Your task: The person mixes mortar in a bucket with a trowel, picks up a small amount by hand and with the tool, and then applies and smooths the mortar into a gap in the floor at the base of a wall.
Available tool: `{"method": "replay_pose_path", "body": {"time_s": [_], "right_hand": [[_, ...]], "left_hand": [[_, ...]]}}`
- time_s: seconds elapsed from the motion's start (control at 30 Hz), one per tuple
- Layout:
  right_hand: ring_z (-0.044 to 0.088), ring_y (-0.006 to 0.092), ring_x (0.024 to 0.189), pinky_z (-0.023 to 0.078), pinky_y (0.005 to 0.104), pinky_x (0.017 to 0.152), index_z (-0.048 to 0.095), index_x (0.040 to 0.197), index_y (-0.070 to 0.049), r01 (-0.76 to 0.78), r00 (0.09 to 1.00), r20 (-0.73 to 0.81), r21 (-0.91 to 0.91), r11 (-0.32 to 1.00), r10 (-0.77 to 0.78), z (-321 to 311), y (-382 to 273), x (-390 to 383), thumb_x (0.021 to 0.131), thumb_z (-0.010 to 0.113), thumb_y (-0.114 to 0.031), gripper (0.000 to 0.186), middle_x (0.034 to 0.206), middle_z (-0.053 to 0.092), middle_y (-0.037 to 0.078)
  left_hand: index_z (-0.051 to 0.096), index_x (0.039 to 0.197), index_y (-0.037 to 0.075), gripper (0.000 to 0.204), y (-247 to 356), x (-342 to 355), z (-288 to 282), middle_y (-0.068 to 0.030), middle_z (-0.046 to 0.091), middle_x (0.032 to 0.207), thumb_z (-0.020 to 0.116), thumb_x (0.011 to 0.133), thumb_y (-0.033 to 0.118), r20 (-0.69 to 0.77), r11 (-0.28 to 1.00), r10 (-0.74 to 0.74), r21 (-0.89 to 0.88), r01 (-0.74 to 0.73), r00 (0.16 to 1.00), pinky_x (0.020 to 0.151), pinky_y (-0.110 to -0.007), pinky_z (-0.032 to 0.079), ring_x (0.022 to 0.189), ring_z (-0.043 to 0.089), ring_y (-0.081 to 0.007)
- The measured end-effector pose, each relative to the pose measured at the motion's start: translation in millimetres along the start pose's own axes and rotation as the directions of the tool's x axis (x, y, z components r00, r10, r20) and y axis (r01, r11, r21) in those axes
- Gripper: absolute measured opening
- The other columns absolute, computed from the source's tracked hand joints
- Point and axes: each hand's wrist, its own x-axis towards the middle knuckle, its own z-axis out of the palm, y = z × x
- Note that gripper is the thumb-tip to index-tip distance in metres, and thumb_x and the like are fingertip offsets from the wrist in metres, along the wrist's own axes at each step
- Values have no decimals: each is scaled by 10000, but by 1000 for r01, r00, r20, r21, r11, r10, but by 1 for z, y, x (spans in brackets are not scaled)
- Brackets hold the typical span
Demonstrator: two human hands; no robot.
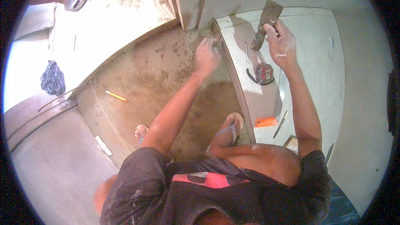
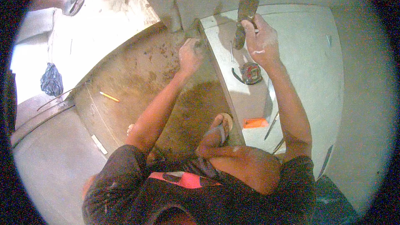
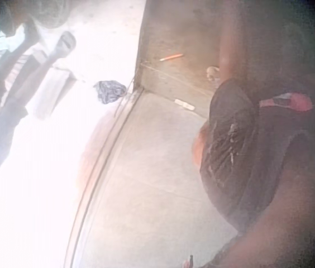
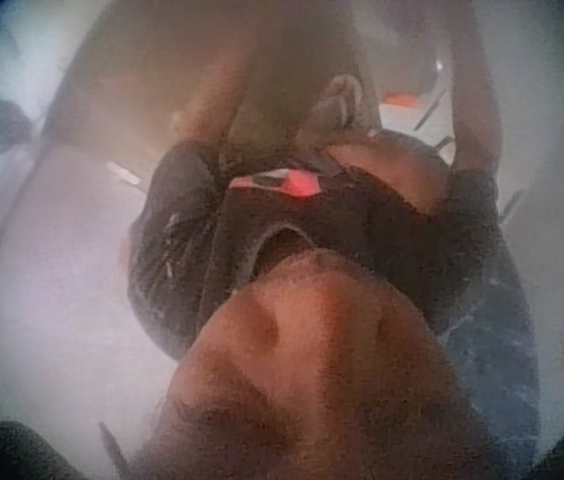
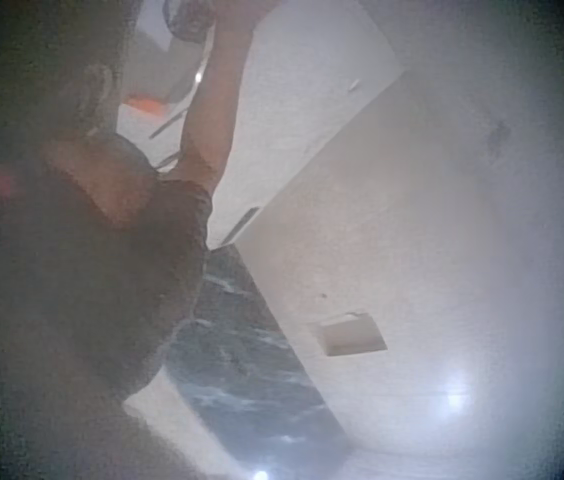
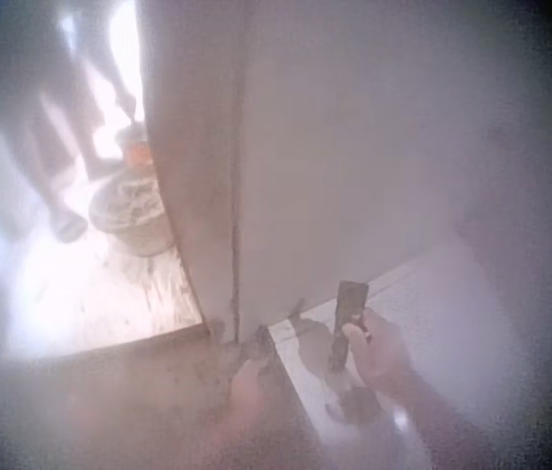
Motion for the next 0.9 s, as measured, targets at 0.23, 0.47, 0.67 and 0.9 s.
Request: {"method": "replay_pose_path", "body": {"time_s": [0.23,0.47,0.67,0.9], "right_hand": [[663,375,860,504,434,769,626,1030,-36,16,1000,13,63,998,-16,-10,5,-7,964,540,-276,264,902,677,192],[641,392,832,477,448,763,605,992,-8,-224,959,186,42,974,213,2,13,-30,950,542,-287,289,888,660,213],[587,135,690,491,335,651,612,1034,0,-92,848,516,-89,992,125,53,14,-70,943,570,-286,303,787,637,57],[624,447,852,480,487,737,577,967,21,-216,714,699,169,962,37,107,4,-116,927,571,-277,300,852,636,258]], "left_hand": [[591,1159,-24,415,-14,-4,-24,-239,597,1096,554,746,-3,38,995,101,8,-102,994,898,-458,480,1016,583,-427],[546,1267,-1,451,0,12,-102,-229,547,1212,581,827,91,365,965,127,168,-199,922,964,-448,464,1108,549,-416],[453,1387,49,563,11,30,-213,-212,486,1338,639,863,134,513,884,152,311,-348,845,1033,-446,436,1215,503,-402],[330,1463,19,670,27,55,-303,-222,413,1428,621,868,117,390,777,193,500,-383,900,1072,-444,400,1253,474,-395]]}}
